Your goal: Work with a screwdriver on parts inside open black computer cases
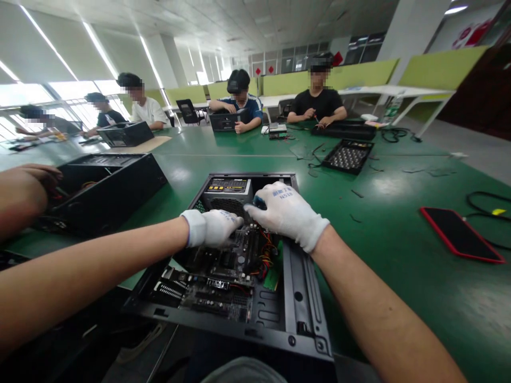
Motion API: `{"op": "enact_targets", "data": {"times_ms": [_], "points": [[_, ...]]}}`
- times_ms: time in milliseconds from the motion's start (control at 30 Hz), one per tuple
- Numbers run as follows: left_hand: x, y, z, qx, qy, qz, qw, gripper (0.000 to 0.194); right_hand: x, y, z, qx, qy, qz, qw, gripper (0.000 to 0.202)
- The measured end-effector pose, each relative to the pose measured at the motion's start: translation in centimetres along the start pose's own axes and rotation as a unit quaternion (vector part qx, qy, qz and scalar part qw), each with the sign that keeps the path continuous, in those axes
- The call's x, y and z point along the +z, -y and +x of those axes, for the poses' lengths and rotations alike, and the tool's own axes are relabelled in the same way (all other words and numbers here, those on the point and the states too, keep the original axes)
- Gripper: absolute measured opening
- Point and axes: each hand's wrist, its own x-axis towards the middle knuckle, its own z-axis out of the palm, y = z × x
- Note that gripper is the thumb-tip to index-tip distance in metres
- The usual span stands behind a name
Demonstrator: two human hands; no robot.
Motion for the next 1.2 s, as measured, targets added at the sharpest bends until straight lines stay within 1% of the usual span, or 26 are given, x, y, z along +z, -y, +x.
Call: {"op": "enact_targets", "data": {"times_ms": [133, 233, 333, 433, 667, 800, 1000, 1200], "points": [[1.4, 0.4, 2.4, 0.008, 0.029, 0.01, 1.0, 0.043, -0.1, 0.0, -0.2, 0.006, 0.003, 0.019, 1.0, 0.044], [2.3, 0.7, 3.1, 0.015, 0.015, 0.008, 1.0, 0.049, -0.4, 0.2, -0.4, 0.009, 0.002, 0.032, 0.999, 0.042], [2.7, 0.9, 3.3, 0.01, 0.002, 0.017, 1.0, 0.054, -0.7, 0.2, -0.5, 0.007, 0.006, 0.048, 0.999, 0.04], [2.6, 0.9, 3.4, 0.003, 0.003, 0.023, 1.0, 0.051, -0.8, 0.2, -0.6, 0.011, 0.006, 0.046, 0.999, 0.041], [2.1, 0.7, 3.7, -0.004, 0.018, 0.002, 1.0, 0.033, -0.5, 0.1, -0.8, -0.001, 0.009, 0.035, 0.999, 0.047], [2.3, 0.9, 3.7, -0.015, 0.018, 0.001, 1.0, 0.035, -0.3, 0.0, -0.8, -0.008, 0.002, 0.027, 1.0, 0.048], [2.3, 1.0, 3.7, -0.005, 0.02, 0.008, 1.0, 0.038, 0.0, -0.1, -0.9, -0.01, -0.013, 0.028, 0.999, 0.047], [2.4, 1.1, 3.8, -0.008, 0.029, 0.011, 0.999, 0.031, -0.3, 0.1, -0.8, 0.0, -0.006, 0.026, 1.0, 0.045]]}}
